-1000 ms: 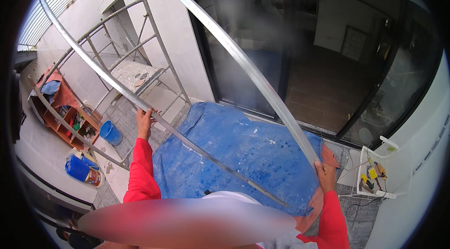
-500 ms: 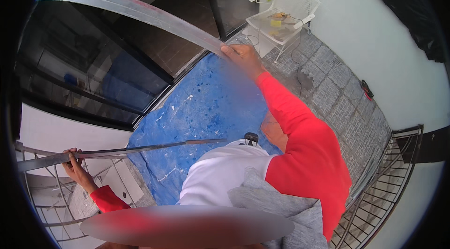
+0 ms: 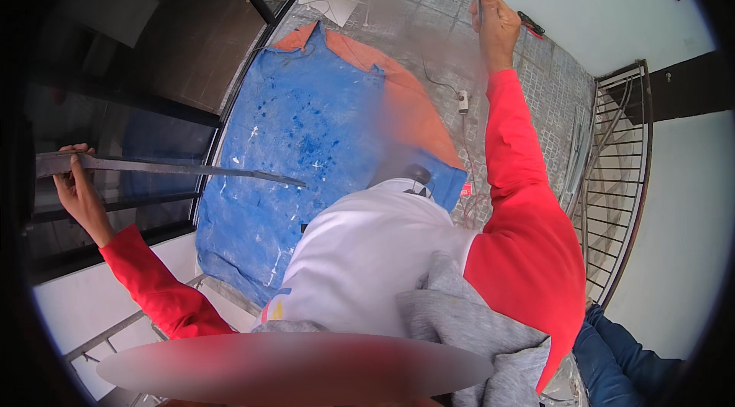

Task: The person walks from a garage area to a pile of metal rods, selects two long rods, and carries them into a building. They walk up a staircase and place the rods on a scaffolding platform inside a room under renovation.

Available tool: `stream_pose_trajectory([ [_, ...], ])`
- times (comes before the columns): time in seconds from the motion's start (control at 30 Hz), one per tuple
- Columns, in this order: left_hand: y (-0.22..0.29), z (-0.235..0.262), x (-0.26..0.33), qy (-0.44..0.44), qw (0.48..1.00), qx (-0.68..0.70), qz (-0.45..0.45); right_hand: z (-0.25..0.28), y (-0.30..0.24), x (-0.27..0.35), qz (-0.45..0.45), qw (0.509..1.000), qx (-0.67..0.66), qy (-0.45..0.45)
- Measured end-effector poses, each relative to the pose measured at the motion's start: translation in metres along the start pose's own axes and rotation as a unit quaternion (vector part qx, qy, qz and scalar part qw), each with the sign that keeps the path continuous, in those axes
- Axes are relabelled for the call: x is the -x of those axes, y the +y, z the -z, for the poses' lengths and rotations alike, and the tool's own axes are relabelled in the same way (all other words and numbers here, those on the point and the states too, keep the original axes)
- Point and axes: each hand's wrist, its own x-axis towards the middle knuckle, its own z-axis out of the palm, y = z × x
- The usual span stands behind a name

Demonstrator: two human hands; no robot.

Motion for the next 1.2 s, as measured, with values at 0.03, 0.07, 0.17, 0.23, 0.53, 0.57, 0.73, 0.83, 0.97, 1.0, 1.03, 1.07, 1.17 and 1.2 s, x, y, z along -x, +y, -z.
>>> stream_pose_trajectory([
  [0.03, 0.002, -0.015, -0.008, -0.007, 1.0, -0.002, 0.007, 0.019, 0.005, -0.004, -0.014, 0.999, 0.022, 0.026],
  [0.07, 0.005, -0.029, -0.018, -0.021, 1.0, 0.002, -0.001, 0.038, 0.012, -0.01, -0.02, 0.997, 0.041, 0.058],
  [0.17, 0.015, -0.075, -0.052, -0.021, 1.0, 0.0, -0.022, 0.086, 0.033, -0.029, -0.035, 0.994, 0.051, 0.088],
  [0.23, 0.023, -0.111, -0.069, 0.02, 0.999, -0.044, -0.017, 0.112, 0.052, -0.046, -0.031, 0.994, 0.056, 0.088],
  [0.53, 0.063, -0.267, -0.119, 0.084, 0.977, -0.19, -0.054, 0.184, 0.149, -0.185, -0.075, 0.986, 0.103, 0.108],
  [0.57, 0.064, -0.28, -0.123, 0.089, 0.977, -0.19, -0.05, 0.185, 0.159, -0.203, -0.032, 0.991, 0.091, 0.089],
  [0.73, 0.061, -0.33, -0.154, 0.089, 0.971, -0.215, -0.049, 0.159, 0.198, -0.287, -0.038, 0.996, 0.069, 0.053],
  [0.83, 0.047, -0.351, -0.181, 0.099, 0.972, -0.208, -0.038, 0.12, 0.217, -0.339, -0.051, 0.996, 0.054, 0.043],
  [0.97, 0.012, -0.37, -0.22, 0.111, 0.969, -0.217, -0.029, 0.061, 0.244, -0.414, -0.039, 0.998, 0.019, 0.036],
  [1.0, 0.001, -0.374, -0.227, 0.122, 0.969, -0.213, -0.03, 0.048, 0.251, -0.432, -0.035, 0.999, 0.016, 0.033],
  [1.03, -0.011, -0.38, -0.239, 0.134, 0.97, -0.203, -0.025, 0.033, 0.259, -0.451, -0.04, 0.999, 0.016, 0.029],
  [1.07, -0.02, -0.383, -0.251, 0.142, 0.967, -0.21, 0.009, 0.021, 0.266, -0.469, -0.025, 0.999, 0.019, 0.031],
  [1.17, -0.045, -0.393, -0.28, 0.142, 0.966, -0.215, 0.014, -0.014, 0.287, -0.516, -0.027, 0.999, 0.037, 0.024],
  [1.2, -0.051, -0.396, -0.288, 0.149, 0.964, -0.222, 0.004, -0.025, 0.294, -0.53, -0.026, 0.999, 0.042, 0.024],
])
